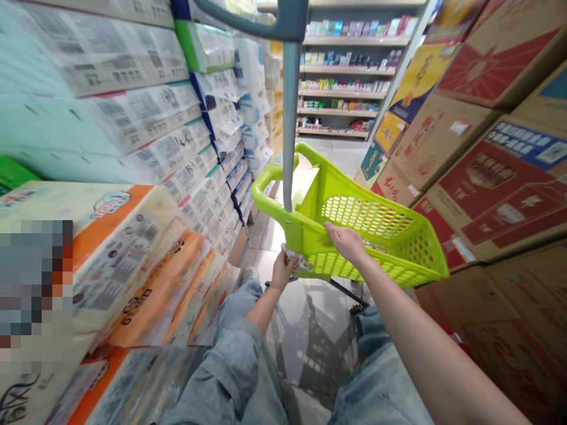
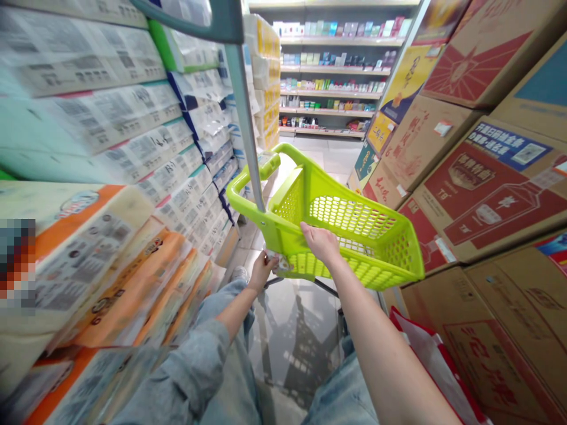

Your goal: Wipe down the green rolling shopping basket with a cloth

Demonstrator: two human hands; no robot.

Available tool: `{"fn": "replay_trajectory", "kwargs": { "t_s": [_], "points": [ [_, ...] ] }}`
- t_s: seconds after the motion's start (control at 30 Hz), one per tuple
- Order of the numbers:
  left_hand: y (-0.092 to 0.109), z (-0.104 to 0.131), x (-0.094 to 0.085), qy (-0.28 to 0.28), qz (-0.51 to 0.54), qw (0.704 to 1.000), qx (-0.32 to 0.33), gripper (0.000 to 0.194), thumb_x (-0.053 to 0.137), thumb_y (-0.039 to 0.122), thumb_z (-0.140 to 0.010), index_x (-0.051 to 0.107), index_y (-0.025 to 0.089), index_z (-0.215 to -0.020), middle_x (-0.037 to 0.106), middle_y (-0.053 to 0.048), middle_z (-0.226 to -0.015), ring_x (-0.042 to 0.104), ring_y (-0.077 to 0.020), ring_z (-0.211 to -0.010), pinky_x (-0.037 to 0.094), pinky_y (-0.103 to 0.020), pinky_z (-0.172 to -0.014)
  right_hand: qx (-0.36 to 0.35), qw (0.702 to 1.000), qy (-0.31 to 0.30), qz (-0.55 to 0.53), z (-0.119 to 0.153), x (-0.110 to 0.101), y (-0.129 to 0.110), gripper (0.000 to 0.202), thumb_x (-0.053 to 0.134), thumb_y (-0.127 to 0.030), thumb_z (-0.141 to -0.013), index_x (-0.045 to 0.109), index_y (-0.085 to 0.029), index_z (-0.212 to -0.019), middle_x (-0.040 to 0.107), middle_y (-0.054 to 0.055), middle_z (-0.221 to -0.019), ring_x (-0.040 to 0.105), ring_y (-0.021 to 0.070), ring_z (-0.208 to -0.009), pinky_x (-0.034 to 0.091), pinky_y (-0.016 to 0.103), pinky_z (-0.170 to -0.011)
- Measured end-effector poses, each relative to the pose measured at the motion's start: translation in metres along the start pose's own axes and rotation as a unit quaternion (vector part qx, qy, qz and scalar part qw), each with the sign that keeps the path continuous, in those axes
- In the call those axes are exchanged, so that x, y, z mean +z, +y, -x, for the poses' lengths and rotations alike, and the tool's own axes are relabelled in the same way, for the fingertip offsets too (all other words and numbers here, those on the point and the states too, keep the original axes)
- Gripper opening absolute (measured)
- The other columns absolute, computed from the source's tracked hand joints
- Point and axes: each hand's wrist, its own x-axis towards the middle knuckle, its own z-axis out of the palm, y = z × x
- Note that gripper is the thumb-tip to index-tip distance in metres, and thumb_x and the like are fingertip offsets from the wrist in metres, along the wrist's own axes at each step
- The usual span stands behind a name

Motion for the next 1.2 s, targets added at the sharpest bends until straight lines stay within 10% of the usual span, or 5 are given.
{"fn": "replay_trajectory", "kwargs": {
  "t_s": [0.27, 0.5, 0.67, 1.0, 1.2],
  "points": [
    [0.096, -0.012, -0.032, 0.022, 0.081, 0.985, 0.151, 0.033, 0.064, 0.040, -0.074, 0.056, 0.017, -0.096, 0.064, -0.003, -0.090, 0.060, -0.0146, -0.080, 0.048, -0.023, -0.069, -0.011, 1.000, 0.000, 0.008, 0.005, 0.000, -0.004, 0.073, 0.007, -0.060, -0.091, 0.070, -0.025, -0.101, 0.070, 0.007, -0.102, 0.062, 0.0268, -0.097, 0.044, 0.033, -0.077],
    [0.073, 0.001, -0.035, 0.000, -0.020, 0.994, 0.108, 0.022, 0.065, 0.033, -0.072, 0.055, 0.016, -0.080, 0.056, 0.001, -0.070, 0.053, -0.0120, -0.065, 0.041, -0.021, -0.058, -0.017, 1.000, -0.001, 0.013, 0.012, -0.001, -0.006, 0.070, 0.009, -0.057, -0.092, 0.070, -0.024, -0.098, 0.070, 0.007, -0.104, 0.062, 0.0270, -0.099, 0.044, 0.033, -0.077],
    [0.084, 0.021, -0.040, 0.085, -0.044, 0.988, 0.123, 0.019, 0.055, 0.034, -0.081, 0.055, 0.016, -0.076, 0.057, 0.000, -0.070, 0.053, -0.0136, -0.067, 0.041, -0.024, -0.062, -0.019, 1.000, -0.005, 0.014, 0.016, 0.000, -0.007, 0.069, 0.011, -0.056, -0.092, 0.071, -0.023, -0.092, 0.070, 0.007, -0.100, 0.063, 0.0256, -0.095, 0.045, 0.031, -0.077],
    [0.141, 0.041, -0.063, 0.340, -0.121, 0.889, 0.283, 0.030, 0.037, 0.039, -0.093, 0.053, 0.018, -0.108, 0.048, -0.013, -0.115, 0.047, -0.0217, -0.113, 0.036, -0.038, -0.101, -0.018, 1.000, -0.007, 0.000, 0.022, 0.002, -0.008, 0.068, 0.012, -0.057, -0.092, 0.071, -0.024, -0.101, 0.070, 0.008, -0.104, 0.062, 0.0262, -0.099, 0.046, 0.034, -0.080],
    [0.164, 0.024, -0.075, 0.159, -0.416, 0.779, 0.442, 0.041, 0.038, 0.035, -0.092, 0.046, 0.013, -0.126, 0.051, -0.016, -0.127, 0.032, -0.0279, -0.133, 0.024, -0.050, -0.111, -0.037, 0.999, 0.004, -0.011, 0.026, 0.001, -0.006, 0.067, 0.011, -0.057, -0.093, 0.071, -0.026, -0.102, 0.070, 0.006, -0.104, 0.063, 0.0257, -0.100, 0.045, 0.033, -0.081]
  ]
}}
